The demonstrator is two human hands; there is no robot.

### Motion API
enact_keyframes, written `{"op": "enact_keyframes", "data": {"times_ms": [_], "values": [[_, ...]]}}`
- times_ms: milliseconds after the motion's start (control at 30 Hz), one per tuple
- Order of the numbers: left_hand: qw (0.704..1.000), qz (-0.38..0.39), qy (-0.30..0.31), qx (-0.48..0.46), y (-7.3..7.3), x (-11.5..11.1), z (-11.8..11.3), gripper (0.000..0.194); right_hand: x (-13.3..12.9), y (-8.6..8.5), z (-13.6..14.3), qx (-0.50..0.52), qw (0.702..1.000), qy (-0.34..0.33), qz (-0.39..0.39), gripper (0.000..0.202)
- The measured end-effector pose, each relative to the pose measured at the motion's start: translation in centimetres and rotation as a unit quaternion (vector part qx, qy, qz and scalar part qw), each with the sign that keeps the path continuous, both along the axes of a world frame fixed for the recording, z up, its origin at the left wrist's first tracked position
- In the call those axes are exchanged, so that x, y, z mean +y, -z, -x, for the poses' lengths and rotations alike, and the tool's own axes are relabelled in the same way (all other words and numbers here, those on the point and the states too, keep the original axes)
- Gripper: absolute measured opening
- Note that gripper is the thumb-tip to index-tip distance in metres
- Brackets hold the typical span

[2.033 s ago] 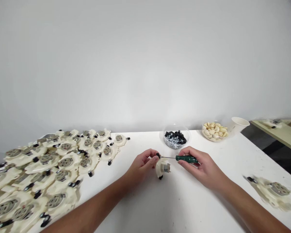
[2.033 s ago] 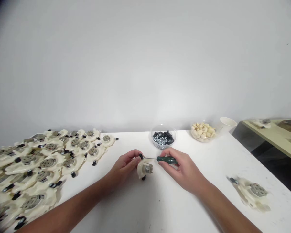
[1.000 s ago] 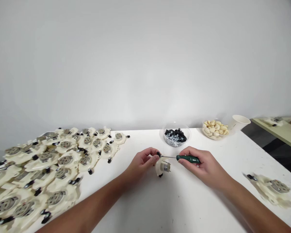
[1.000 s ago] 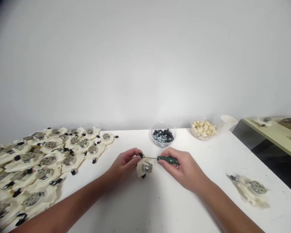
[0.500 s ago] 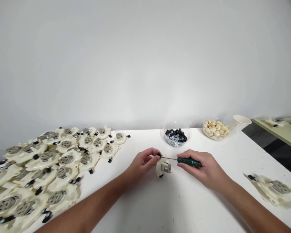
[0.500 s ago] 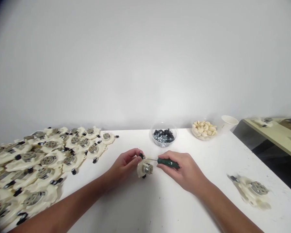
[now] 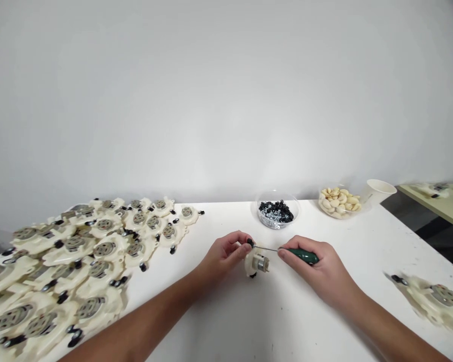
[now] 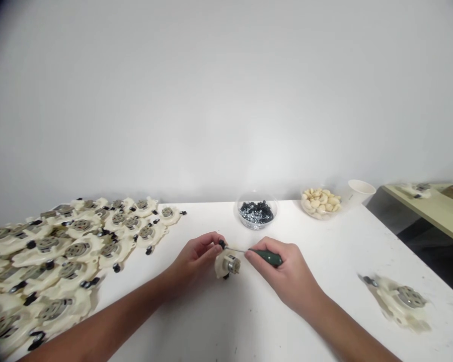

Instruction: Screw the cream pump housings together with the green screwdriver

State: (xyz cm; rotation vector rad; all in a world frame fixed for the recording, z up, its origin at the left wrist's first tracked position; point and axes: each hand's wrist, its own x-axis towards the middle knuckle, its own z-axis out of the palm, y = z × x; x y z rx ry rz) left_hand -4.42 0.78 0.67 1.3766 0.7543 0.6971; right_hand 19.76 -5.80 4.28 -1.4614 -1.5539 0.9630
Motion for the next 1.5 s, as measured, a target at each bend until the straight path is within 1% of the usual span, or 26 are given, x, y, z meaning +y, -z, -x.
{"op": "enact_keyframes", "data": {"times_ms": [67, 133, 200, 233, 300, 400, 533, 633, 767, 833, 900, 1000, 1133, 1200, 1300, 1400, 1500], "values": [[1.000, 0.006, 0.002, 0.000, 0.0, 0.0, 0.0, 0.031, 0.1, 0.2, 0.3, 0.049, 0.997, 0.022, 0.048, 0.041], [1.000, 0.006, 0.008, 0.001, -0.1, 0.0, 0.1, 0.032, 0.2, 0.4, 0.5, 0.092, 0.990, 0.025, 0.104, 0.046], [1.000, 0.007, 0.011, -0.003, -0.2, 0.1, 0.1, 0.032, 0.3, 0.6, 0.6, 0.109, 0.985, 0.021, 0.129, 0.050], [1.000, 0.010, 0.012, -0.006, -0.2, 0.1, 0.1, 0.032, 0.4, 0.6, 0.6, 0.102, 0.988, 0.021, 0.118, 0.050], [1.000, 0.023, 0.009, -0.010, -0.2, 0.1, 0.0, 0.031, 0.4, 0.8, 0.5, 0.064, 0.995, 0.023, 0.066, 0.047], [0.999, 0.030, -0.010, -0.016, 0.0, 0.0, -0.2, 0.031, 0.3, 0.6, 0.3, 0.009, 1.000, 0.011, -0.004, 0.034], [0.999, 0.025, -0.029, -0.012, 0.1, 0.0, -0.3, 0.031, 0.3, -0.2, -0.5, -0.018, 0.998, -0.043, -0.036, 0.021], [0.999, 0.019, -0.034, -0.008, 0.1, 0.1, -0.3, 0.031, 0.6, -0.4, -1.3, -0.059, 0.992, -0.080, -0.073, 0.016], [0.999, 0.023, -0.035, -0.010, 0.1, 0.2, -0.2, 0.030, 1.0, 0.2, -2.1, -0.123, 0.975, -0.095, -0.157, 0.016], [0.999, 0.022, -0.028, -0.016, 0.1, 0.2, -0.2, 0.030, 1.0, 0.5, -2.2, -0.141, 0.968, -0.104, -0.177, 0.014], [0.999, 0.015, -0.025, -0.017, 0.2, 0.1, -0.1, 0.030, 0.9, 0.7, -2.1, -0.148, 0.966, -0.114, -0.181, 0.012], [1.000, 0.008, -0.024, -0.014, 0.4, 0.2, 0.0, 0.031, 0.5, 0.7, -1.7, -0.145, 0.969, -0.119, -0.164, 0.009], [1.000, 0.012, -0.022, -0.009, 0.6, 0.3, 0.1, 0.033, -0.1, 0.5, -0.9, -0.128, 0.977, -0.109, -0.128, 0.014], [1.000, 0.009, -0.022, -0.010, 0.6, 0.3, 0.1, 0.033, -0.4, 0.4, -0.5, -0.107, 0.985, -0.088, -0.098, 0.019], [1.000, 0.003, -0.014, -0.007, 0.4, 0.2, 0.1, 0.034, -0.7, 0.1, 0.0, -0.059, 0.997, -0.046, -0.031, 0.028], [1.000, -0.001, -0.014, 0.005, 0.2, 0.2, 0.1, 0.034, -0.6, -0.2, 0.1, -0.011, 1.000, -0.022, 0.019, 0.033], [1.000, 0.001, -0.013, 0.008, 0.2, 0.1, 0.1, 0.032, -0.3, -0.4, 0.3, 0.035, 0.998, -0.008, 0.052, 0.035]]}}
